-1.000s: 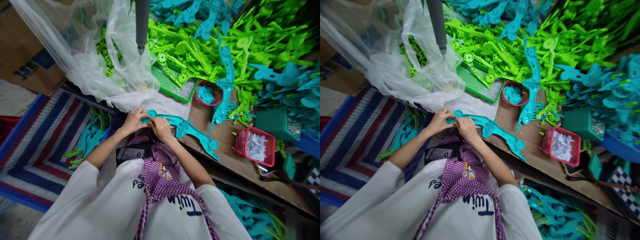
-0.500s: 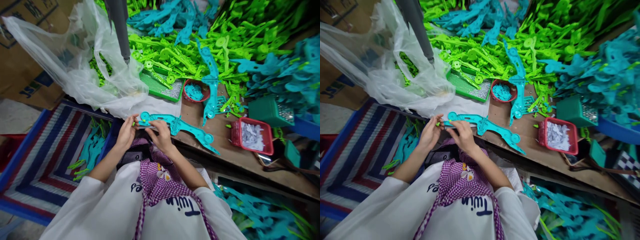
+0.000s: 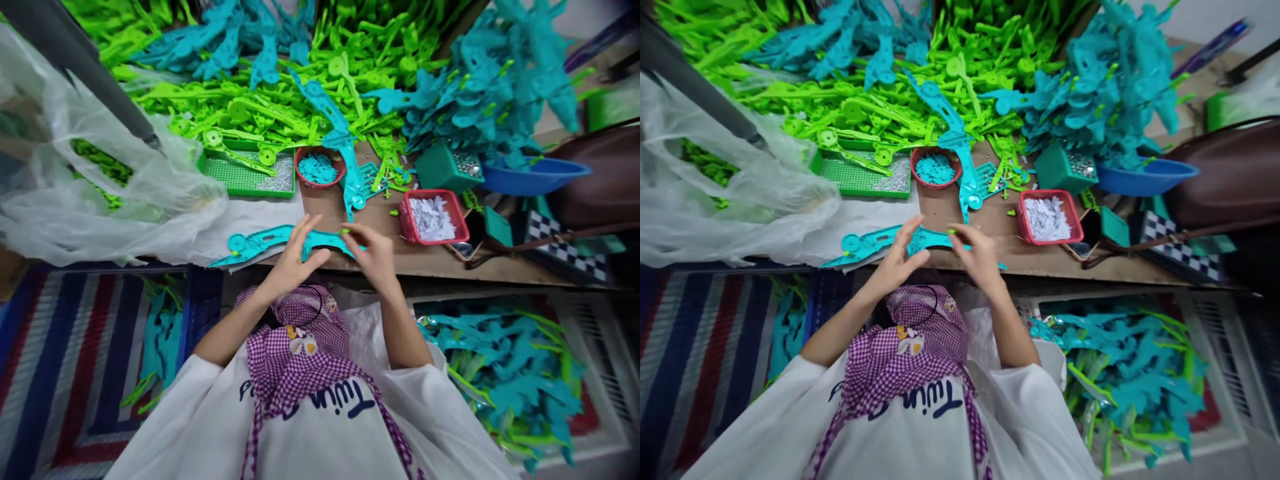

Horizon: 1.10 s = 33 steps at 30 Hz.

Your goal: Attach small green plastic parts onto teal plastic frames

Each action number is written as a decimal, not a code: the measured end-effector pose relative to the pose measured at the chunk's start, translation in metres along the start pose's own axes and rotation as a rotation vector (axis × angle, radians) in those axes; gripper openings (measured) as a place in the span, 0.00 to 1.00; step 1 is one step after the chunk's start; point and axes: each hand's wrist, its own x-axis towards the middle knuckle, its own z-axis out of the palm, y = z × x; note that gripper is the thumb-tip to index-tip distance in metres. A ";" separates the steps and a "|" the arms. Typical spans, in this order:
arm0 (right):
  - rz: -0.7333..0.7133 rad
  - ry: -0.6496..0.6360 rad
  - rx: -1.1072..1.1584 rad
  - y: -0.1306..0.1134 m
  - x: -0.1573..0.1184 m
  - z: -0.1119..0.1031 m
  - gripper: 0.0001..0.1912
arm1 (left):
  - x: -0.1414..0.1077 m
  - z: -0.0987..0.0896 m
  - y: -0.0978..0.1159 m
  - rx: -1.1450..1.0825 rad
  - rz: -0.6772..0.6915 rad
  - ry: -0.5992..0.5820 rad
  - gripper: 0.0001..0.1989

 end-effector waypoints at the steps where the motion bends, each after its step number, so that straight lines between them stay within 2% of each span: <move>1: 0.108 0.103 0.025 0.014 -0.005 -0.013 0.14 | 0.009 0.004 -0.006 0.200 0.076 -0.011 0.28; 2: 0.198 0.177 0.063 0.026 -0.011 -0.025 0.16 | 0.018 0.008 -0.012 0.381 0.140 -0.039 0.25; 4: 0.307 0.247 0.141 0.047 -0.025 -0.040 0.19 | 0.033 0.014 -0.025 0.656 0.239 -0.118 0.20; 8: 0.359 0.305 0.079 0.067 -0.042 -0.045 0.20 | 0.057 0.025 -0.046 0.890 0.364 -0.225 0.19; 14: 0.322 0.258 -0.089 0.079 -0.044 -0.037 0.17 | 0.068 0.034 -0.060 0.962 0.364 -0.247 0.17; 22: 0.183 0.061 -0.200 0.082 -0.051 -0.047 0.13 | 0.067 0.033 -0.057 0.969 0.338 -0.267 0.18; 28: 0.021 -0.029 -0.469 0.084 -0.048 -0.048 0.14 | 0.069 0.033 -0.054 0.969 0.309 -0.293 0.18; 33: 0.082 -0.032 -0.509 0.090 -0.052 -0.042 0.14 | 0.069 0.034 -0.051 0.950 0.293 -0.312 0.18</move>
